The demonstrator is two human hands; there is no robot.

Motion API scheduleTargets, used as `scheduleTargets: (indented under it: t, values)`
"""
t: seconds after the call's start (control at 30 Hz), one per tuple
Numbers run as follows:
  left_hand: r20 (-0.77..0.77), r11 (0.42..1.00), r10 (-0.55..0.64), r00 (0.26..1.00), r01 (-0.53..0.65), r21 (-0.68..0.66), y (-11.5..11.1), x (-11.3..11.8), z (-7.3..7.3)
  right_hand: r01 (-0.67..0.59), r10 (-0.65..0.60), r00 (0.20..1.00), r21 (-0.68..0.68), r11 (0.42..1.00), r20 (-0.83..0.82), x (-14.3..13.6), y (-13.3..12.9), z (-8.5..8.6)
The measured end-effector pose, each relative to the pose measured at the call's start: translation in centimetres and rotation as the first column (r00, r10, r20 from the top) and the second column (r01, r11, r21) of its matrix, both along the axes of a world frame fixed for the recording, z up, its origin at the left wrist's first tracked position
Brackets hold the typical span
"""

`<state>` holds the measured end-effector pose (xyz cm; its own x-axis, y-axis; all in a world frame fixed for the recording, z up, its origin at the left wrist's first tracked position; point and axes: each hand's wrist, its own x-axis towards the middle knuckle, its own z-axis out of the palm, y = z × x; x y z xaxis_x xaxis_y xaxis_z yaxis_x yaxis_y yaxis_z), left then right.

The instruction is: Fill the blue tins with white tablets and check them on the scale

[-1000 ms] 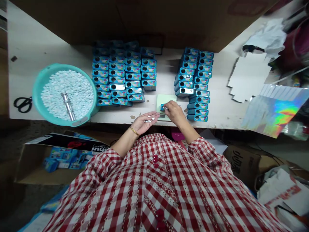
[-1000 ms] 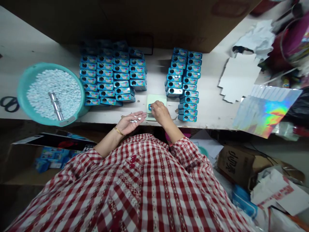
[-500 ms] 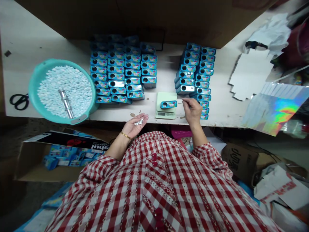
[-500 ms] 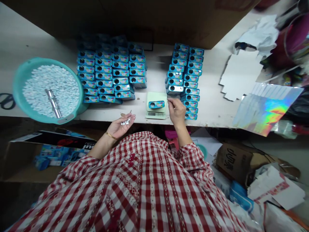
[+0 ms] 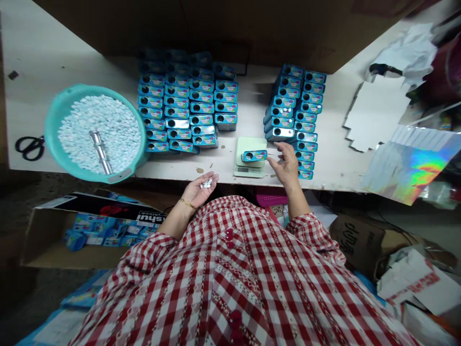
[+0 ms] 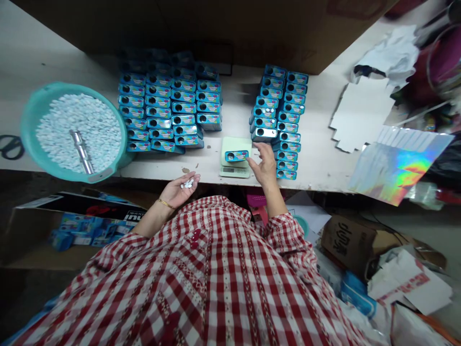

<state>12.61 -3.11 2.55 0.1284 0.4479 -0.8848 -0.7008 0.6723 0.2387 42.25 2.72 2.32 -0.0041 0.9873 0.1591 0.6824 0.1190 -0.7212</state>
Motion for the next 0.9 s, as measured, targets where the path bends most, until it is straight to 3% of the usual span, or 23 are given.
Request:
scheduleTargets:
  t: [0.1, 0.17, 0.3, 0.43, 0.6, 0.83, 0.9]
  values:
    - [0.019, 0.999, -0.018, 1.0, 0.017, 0.03, 0.0, 0.3, 0.3, -0.069, 0.069, 0.997, 0.012, 0.998, 0.041, -1.4, -0.3, 0.7]
    - [0.055, 0.997, -0.045, 0.997, 0.041, 0.068, 0.2, 0.9, 0.5, -0.179, 0.179, 0.984, 0.008, 0.984, 0.016, -3.4, -1.1, 1.3]
    - [0.148, 0.984, -0.099, 0.984, 0.074, 0.164, 0.5, 2.4, 0.6, -0.516, 0.516, 0.857, -0.07, 0.854, -0.024, -9.1, -3.6, 1.9]
    - [0.156, 0.981, -0.119, 0.981, 0.092, 0.168, 0.2, 3.1, 0.6, -0.586, 0.624, 0.775, -0.26, 0.767, 0.096, -12.4, -5.3, 1.4]
    - [0.162, 0.99, -0.122, 0.979, 0.109, 0.088, -1.1, 2.5, 0.2, -0.655, 0.725, 0.676, -0.342, 0.674, 0.133, -12.5, -6.1, 0.9]
    - [0.242, 0.982, -0.174, 0.955, 0.15, 0.115, -1.7, 2.2, -0.6, -0.715, 0.751, 0.661, -0.305, 0.628, -0.003, -11.8, -5.5, 0.4]
    - [0.253, 0.977, -0.196, 0.947, 0.168, 0.13, -1.4, 2.4, -0.6, -0.7, 0.731, 0.681, -0.314, 0.641, -0.026, -11.7, -5.5, 0.2]
